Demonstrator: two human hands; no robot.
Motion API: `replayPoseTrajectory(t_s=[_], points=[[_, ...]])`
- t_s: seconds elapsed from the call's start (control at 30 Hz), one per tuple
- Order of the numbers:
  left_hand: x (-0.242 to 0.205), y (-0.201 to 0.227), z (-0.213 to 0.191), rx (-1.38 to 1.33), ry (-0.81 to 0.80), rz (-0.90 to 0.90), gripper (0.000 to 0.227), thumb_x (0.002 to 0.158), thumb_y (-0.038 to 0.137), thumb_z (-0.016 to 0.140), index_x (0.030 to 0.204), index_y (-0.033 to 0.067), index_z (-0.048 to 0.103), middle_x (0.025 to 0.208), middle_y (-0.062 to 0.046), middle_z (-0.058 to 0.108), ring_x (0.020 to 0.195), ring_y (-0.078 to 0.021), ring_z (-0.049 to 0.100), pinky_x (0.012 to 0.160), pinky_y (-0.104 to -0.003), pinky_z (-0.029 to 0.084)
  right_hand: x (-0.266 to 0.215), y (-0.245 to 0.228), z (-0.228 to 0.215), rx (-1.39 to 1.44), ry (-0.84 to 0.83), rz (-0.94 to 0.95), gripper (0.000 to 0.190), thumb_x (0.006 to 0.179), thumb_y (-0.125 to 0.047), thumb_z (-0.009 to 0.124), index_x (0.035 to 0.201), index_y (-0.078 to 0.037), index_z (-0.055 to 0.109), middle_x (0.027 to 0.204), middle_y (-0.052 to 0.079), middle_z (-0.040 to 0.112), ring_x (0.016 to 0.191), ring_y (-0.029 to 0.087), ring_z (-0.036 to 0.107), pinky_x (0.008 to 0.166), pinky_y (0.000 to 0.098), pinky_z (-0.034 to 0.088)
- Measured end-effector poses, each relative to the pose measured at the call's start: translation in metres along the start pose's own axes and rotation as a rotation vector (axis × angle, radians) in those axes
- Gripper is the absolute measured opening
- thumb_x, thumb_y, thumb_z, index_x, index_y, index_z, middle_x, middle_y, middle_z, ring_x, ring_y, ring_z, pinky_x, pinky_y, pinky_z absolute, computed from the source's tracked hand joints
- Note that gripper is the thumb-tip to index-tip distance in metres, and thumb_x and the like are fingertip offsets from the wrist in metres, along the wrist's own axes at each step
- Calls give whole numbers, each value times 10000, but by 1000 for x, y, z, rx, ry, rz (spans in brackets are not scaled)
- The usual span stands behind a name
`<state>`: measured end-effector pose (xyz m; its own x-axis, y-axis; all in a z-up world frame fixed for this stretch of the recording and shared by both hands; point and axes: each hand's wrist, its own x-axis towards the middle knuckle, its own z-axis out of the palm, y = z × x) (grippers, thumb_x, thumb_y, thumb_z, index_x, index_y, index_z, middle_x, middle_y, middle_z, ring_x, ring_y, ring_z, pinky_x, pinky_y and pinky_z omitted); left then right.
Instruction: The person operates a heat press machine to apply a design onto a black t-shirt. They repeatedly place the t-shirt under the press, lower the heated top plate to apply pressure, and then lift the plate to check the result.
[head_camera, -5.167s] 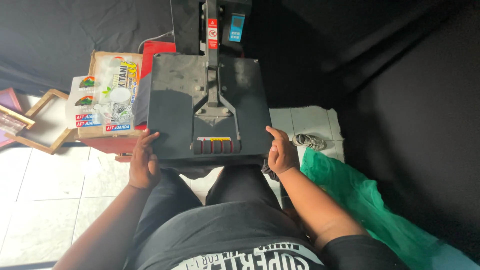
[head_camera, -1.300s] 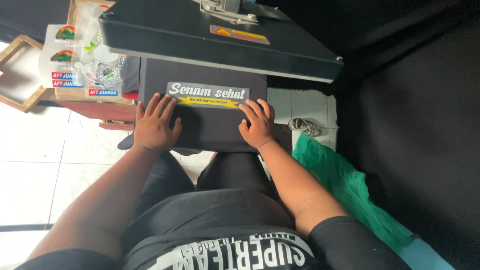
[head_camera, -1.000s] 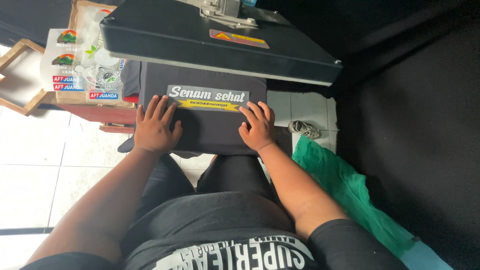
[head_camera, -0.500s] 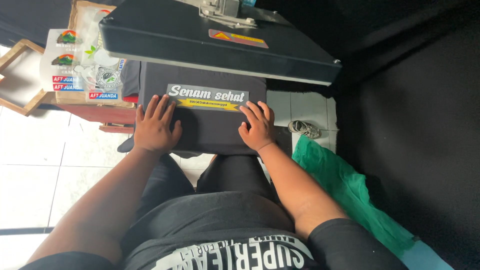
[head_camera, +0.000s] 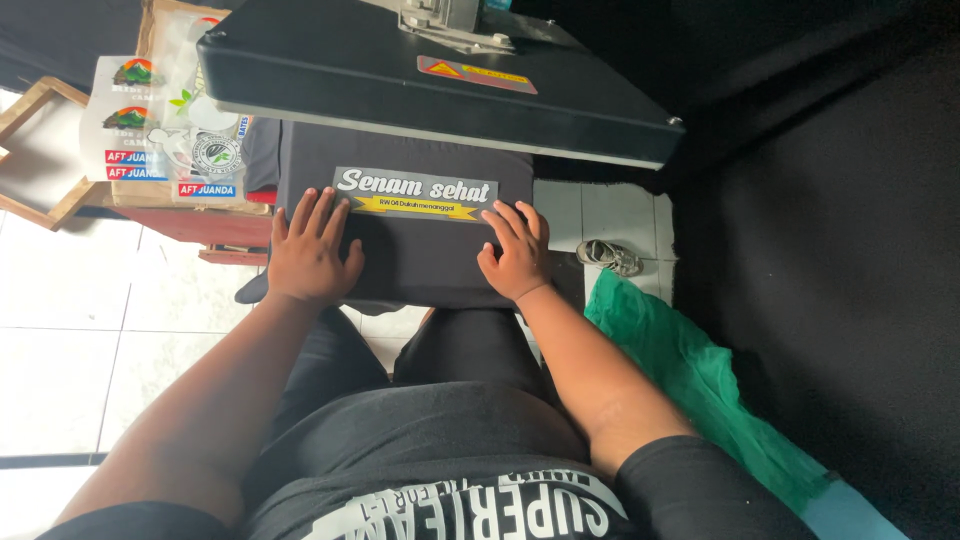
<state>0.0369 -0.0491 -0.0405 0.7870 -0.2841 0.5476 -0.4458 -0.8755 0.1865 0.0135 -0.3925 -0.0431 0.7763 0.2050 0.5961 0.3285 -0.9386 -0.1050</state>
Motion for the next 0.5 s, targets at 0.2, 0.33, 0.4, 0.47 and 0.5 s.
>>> replayPoseTrajectory(t_s=[0.2,0.33,0.4,0.47,0.5], points=[[1,2,-1,-4,33,5,651,821,350,688,1424,107,654,1445,-143,647,1393,-339,555,1059,-611,409,0,-1,-3,1,-25,25,522,718,-243,664,1238,-220,695,1319,-14,643,1290,291,510,1063,497,414],[0,1,-1,-2,39,11,616,831,366,682,1385,95,682,1464,-149,639,1399,-338,553,1066,-609,408,-1,-2,-3,0,-34,33,542,722,-247,665,1263,-222,684,1334,-13,634,1302,284,505,1069,497,408],[1,2,-3,-6,37,10,607,840,374,678,1374,88,689,1466,-151,637,1403,-336,551,1071,-608,405,0,-2,-3,5,-33,41,557,719,-250,667,1275,-223,678,1336,-19,634,1303,277,506,1073,497,404],[2,4,-6,-17,5,-14,655,827,365,682,1415,78,658,1447,-155,643,1397,-331,550,1078,-608,399,-1,-1,-4,-11,-54,26,530,740,-258,664,1268,-214,674,1349,-10,625,1313,283,498,1071,497,404],[0,5,-6,-15,3,-16,655,827,365,682,1415,78,658,1447,-155,643,1397,-331,550,1078,-608,399,-2,-2,-3,-9,-56,25,530,740,-258,664,1268,-214,674,1349,-10,625,1313,283,498,1071,497,404]])
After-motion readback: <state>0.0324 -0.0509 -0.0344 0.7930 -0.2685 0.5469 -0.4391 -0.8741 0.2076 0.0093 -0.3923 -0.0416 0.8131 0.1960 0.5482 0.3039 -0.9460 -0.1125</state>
